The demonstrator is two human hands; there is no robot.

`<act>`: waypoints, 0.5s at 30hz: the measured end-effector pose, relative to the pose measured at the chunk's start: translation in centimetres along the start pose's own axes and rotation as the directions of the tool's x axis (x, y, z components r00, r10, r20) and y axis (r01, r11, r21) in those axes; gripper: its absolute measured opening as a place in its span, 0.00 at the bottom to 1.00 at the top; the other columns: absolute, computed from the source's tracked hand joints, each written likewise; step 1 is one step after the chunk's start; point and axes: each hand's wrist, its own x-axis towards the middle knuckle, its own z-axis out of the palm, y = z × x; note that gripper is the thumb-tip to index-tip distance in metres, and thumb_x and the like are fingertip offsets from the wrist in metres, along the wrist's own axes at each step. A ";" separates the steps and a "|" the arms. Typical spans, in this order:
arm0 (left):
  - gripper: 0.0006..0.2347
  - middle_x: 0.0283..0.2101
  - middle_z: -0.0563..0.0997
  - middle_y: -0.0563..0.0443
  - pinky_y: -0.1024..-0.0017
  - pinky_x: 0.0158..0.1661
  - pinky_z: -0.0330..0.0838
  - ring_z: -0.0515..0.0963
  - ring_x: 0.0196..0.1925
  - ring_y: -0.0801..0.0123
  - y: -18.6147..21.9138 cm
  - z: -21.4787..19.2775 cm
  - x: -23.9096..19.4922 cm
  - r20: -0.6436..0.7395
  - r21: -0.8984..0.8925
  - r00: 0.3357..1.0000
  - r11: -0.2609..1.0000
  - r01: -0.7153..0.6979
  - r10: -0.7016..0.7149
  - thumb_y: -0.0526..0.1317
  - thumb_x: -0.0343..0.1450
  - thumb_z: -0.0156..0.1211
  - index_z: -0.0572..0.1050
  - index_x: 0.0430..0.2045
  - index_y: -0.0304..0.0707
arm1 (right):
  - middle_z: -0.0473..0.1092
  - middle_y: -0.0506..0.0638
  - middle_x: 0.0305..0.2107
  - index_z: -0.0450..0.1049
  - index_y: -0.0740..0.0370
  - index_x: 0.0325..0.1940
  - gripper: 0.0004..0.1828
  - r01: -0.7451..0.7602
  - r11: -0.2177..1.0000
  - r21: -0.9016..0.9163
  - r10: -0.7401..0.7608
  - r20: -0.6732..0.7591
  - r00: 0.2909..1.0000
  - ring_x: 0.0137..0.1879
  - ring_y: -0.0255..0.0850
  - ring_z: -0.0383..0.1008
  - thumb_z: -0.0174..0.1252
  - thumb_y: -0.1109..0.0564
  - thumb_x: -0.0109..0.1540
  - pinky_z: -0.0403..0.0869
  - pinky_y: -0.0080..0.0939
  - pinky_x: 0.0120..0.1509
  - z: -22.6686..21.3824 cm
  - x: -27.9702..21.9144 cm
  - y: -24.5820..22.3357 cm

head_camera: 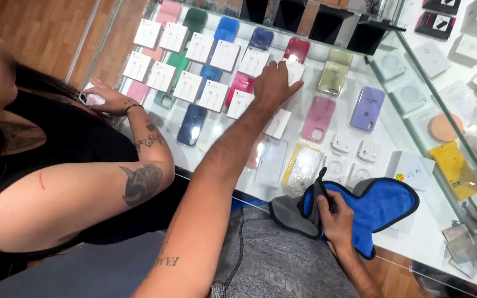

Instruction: The person repeatedly picks up small white boxes from a glass display counter, wipes each one with a blue cloth, and places it back. The person handles the boxes one at a time and continues the cycle throughout the clip.

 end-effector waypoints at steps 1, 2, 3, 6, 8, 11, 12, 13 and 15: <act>0.26 0.38 0.74 0.48 0.68 0.30 0.72 0.74 0.38 0.62 -0.2 0.5 0.0 0.005 0.000 1.000 1.000 0.005 -0.005 0.61 0.61 0.58 0.69 0.41 0.39 | 0.71 0.44 0.25 0.74 0.60 0.42 0.12 -0.004 1.000 -0.002 0.004 0.006 1.000 0.30 0.30 0.65 0.52 0.53 0.59 0.64 0.31 0.31 -0.1 0.0 0.1; 0.29 0.36 0.73 0.48 0.70 0.27 0.71 0.73 0.36 0.64 -0.4 1.1 -0.1 -0.076 0.043 0.997 0.999 -0.014 0.017 0.65 0.60 0.56 0.69 0.39 0.38 | 0.69 0.43 0.23 0.74 0.60 0.41 0.11 -0.001 1.000 -0.004 0.001 0.005 1.000 0.27 0.29 0.63 0.52 0.53 0.59 0.61 0.31 0.28 -0.2 0.0 0.3; 0.32 0.35 0.73 0.48 0.72 0.24 0.71 0.71 0.34 0.66 -0.8 1.4 0.1 -0.159 0.091 0.986 0.995 -0.027 0.041 0.69 0.58 0.53 0.69 0.38 0.37 | 0.67 0.43 0.20 0.74 0.59 0.41 0.10 0.007 1.000 -0.002 -0.007 0.006 1.000 0.24 0.29 0.60 0.53 0.53 0.59 0.59 0.30 0.25 -0.1 0.2 0.3; 0.38 0.44 0.73 0.43 0.64 0.36 0.70 0.72 0.44 0.59 -0.8 -1.7 -2.7 -0.261 -0.274 0.963 0.962 -0.012 -0.062 0.69 0.57 0.46 0.64 0.50 0.35 | 0.69 0.44 0.23 0.73 0.60 0.40 0.09 0.071 0.997 -0.009 -0.071 -0.005 0.997 0.27 0.29 0.62 0.53 0.55 0.60 0.61 0.30 0.29 -0.2 0.5 0.7; 0.30 0.38 0.71 0.41 0.62 0.39 0.69 0.72 0.41 0.53 -1.7 -2.1 -6.8 -0.442 -0.309 0.896 0.930 -0.198 0.044 0.60 0.58 0.56 0.66 0.43 0.33 | 0.70 0.52 0.24 0.74 0.60 0.40 0.08 0.086 0.996 0.005 -0.085 -0.025 0.996 0.30 0.40 0.68 0.54 0.56 0.60 0.66 0.39 0.31 -0.4 1.1 1.8; 0.24 0.35 0.70 0.39 0.59 0.40 0.67 0.72 0.39 0.49 -2.0 -1.1 -11.1 -0.511 -0.284 0.844 0.895 -0.343 0.161 0.51 0.59 0.66 0.69 0.40 0.32 | 0.72 0.61 0.23 0.75 0.61 0.39 0.07 0.112 0.993 0.033 -0.110 -0.073 0.991 0.32 0.50 0.74 0.55 0.57 0.60 0.71 0.47 0.33 -0.7 2.6 3.4; 0.25 0.38 0.71 0.37 0.58 0.38 0.65 0.72 0.39 0.50 -2.5 -0.4 -12.9 -0.387 -0.254 0.909 0.930 -0.266 0.154 0.51 0.58 0.66 0.69 0.43 0.34 | 0.72 0.61 0.22 0.75 0.61 0.38 0.07 0.109 0.993 0.040 -0.107 -0.061 0.992 0.31 0.49 0.74 0.55 0.57 0.60 0.71 0.46 0.32 -0.5 2.7 3.9; 0.25 0.38 0.71 0.37 0.58 0.38 0.65 0.72 0.39 0.50 -2.6 0.3 -13.6 -0.380 -0.256 0.914 0.933 -0.254 0.144 0.51 0.58 0.66 0.69 0.43 0.34 | 0.72 0.61 0.22 0.75 0.61 0.38 0.07 0.104 0.994 0.038 -0.102 -0.049 0.994 0.31 0.49 0.74 0.55 0.57 0.60 0.71 0.46 0.32 -0.6 2.9 3.5; 0.21 0.46 0.69 0.40 0.63 0.40 0.62 0.69 0.46 0.55 -3.1 1.9 -15.1 -0.346 -0.179 0.925 0.957 -0.228 0.155 0.49 0.62 0.63 0.70 0.44 0.38 | 0.71 0.58 0.22 0.75 0.58 0.39 0.07 0.145 0.989 -0.014 -0.145 -0.032 0.989 0.32 0.35 0.70 0.56 0.57 0.59 0.67 0.43 0.31 -0.5 3.1 2.9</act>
